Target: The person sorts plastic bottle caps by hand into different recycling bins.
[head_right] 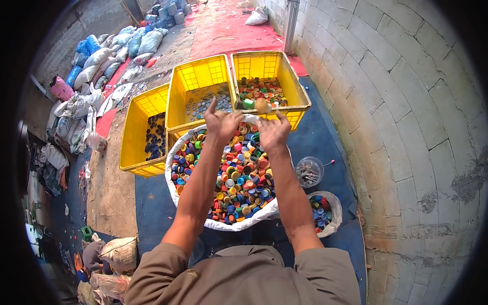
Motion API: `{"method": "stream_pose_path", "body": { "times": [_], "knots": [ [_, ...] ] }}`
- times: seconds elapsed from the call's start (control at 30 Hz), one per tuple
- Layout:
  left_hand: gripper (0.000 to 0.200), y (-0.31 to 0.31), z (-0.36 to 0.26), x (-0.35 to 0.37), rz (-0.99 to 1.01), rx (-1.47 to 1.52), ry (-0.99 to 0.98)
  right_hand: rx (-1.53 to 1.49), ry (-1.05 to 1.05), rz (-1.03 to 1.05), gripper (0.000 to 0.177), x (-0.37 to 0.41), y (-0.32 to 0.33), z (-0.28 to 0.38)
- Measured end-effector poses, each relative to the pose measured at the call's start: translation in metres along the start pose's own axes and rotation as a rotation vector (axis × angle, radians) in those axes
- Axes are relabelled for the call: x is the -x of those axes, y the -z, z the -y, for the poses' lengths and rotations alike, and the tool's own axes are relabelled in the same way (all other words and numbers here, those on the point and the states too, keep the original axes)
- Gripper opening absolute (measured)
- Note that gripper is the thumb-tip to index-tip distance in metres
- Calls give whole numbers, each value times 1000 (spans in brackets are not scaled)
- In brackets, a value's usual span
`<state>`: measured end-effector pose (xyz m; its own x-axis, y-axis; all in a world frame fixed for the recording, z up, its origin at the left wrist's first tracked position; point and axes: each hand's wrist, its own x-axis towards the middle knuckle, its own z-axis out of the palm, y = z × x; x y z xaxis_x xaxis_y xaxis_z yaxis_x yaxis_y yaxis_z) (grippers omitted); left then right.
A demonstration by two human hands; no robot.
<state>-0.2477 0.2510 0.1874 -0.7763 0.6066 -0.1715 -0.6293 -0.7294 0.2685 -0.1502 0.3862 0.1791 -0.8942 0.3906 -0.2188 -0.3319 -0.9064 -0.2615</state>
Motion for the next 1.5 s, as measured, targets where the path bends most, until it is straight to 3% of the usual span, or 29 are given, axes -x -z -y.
{"method": "stream_pose_path", "body": {
  "times": [0.07, 0.17, 0.27, 0.33, 0.47, 0.6, 0.67, 0.77, 0.87, 0.9, 1.03, 1.2, 1.27, 1.5],
  "knots": [
    [112, -21, -12, -1, -95, -25, -65, 123, 116, -80, 80, -7, -26, 8],
    [107, 0, -26, 25, -118, -148, -87, 172, 105, -195, 68, 1, 4, 1],
    [78, 76, -36, 71, -257, -22, -94, 373, 19, -136, 66, 42, 68, -13],
    [46, 127, -39, 117, -382, -30, -135, 406, -56, -253, 54, 75, 118, -31],
    [29, 197, -35, 213, -680, -190, -234, 906, -57, -337, 37, 153, 161, -71],
    [19, 226, -12, 277, -811, -508, -277, 1533, 26, -128, 30, 190, 201, -109],
    [20, 248, 2, 295, -884, -678, -265, 1657, 43, 38, 26, 198, 204, -126],
    [21, 249, 16, 314, -898, -665, -216, 1875, 98, 227, 23, 198, 197, -148],
    [19, 253, 23, 323, -875, -672, -178, 1906, 18, 222, 16, 187, 192, -170],
    [19, 251, 23, 326, -858, -669, -164, 1900, 113, 251, 16, 183, 191, -178],
    [19, 256, 20, 338, -808, -724, -117, 1943, 298, 384, 26, 164, 198, -205],
    [19, 264, 15, 356, -826, -694, -111, 1956, 409, 463, 60, 154, 189, -227],
    [19, 265, 11, 364, -845, -684, -104, 2013, 346, 490, 76, 153, 187, -231],
    [20, 269, 0, 373, -880, -709, -97, 2119, 329, 446, 79, 154, 186, -242]
  ]
}}
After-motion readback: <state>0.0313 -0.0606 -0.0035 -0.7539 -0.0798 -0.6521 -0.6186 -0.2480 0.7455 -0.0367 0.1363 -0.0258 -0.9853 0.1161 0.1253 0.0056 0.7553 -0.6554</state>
